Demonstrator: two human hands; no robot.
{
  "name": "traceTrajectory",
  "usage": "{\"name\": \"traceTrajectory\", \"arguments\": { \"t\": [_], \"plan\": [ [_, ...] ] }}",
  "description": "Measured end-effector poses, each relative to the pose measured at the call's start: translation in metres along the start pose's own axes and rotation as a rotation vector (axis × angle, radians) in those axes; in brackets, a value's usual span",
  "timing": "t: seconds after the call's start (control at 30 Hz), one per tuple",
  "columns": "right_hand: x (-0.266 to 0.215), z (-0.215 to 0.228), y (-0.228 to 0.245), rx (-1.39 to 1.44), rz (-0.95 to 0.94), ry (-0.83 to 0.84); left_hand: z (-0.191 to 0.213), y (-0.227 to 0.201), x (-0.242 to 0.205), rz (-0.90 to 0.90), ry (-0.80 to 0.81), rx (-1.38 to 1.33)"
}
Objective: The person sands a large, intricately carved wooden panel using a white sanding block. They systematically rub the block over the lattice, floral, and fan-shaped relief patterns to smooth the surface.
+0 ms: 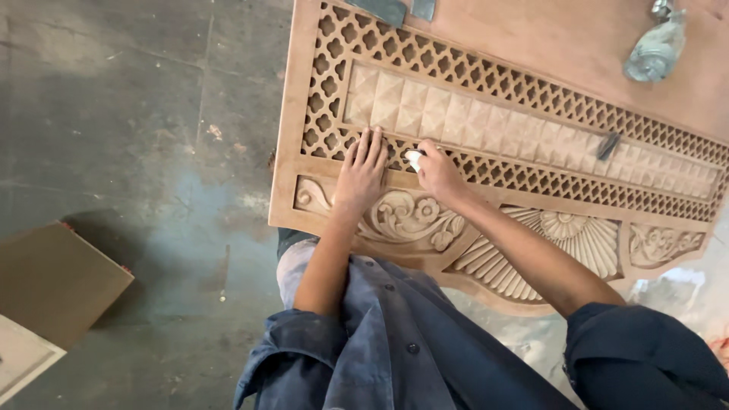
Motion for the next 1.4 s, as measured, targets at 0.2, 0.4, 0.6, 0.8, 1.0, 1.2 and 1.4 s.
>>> {"name": "traceTrajectory", "arguments": {
  "t": [0.2,0.4,0.6,0.8,1.0,1.2,1.4],
  "plan": [
    [-0.009,-0.009,-0.025,-0.380,0.303,0.236,-0.003,0.001,-0.002,-0.011,0.060,0.021],
    [-0.021,-0.049,-0.042,-0.073,-0.360,-0.136,0.004,0.001,0.000,0.003,-0.004,-0.080],
    [0.001,-0.015,-0.029,-0.495,0.726,0.175,-0.003,0.002,-0.002,-0.015,0.056,0.024],
    [-0.010,-0.038,-0.012,-0.169,0.028,0.102,-0.003,0.002,-0.003,-0.019,0.027,-0.001],
    [-0.006,-0.048,-0.030,-0.131,-0.408,0.014,0.001,0.003,-0.001,-0.020,0.035,-0.027],
    [-0.004,-0.012,-0.025,-0.400,0.541,0.158,0.003,0.004,0.000,-0.030,0.092,0.051],
    [-0.014,-0.054,-0.035,0.024,-0.453,-0.122,-0.003,0.000,-0.007,-0.013,0.104,0.005]
  ]
}}
Point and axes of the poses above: each hand's wrist, its own x-axis towards the middle knuckle, its own z-axis out of the back of the hand, y = z × x, the point moved 5 cm from there along x, towards the middle knuckle, and after that the axes turned 5 degrees about -x, right-handed, at the moved point
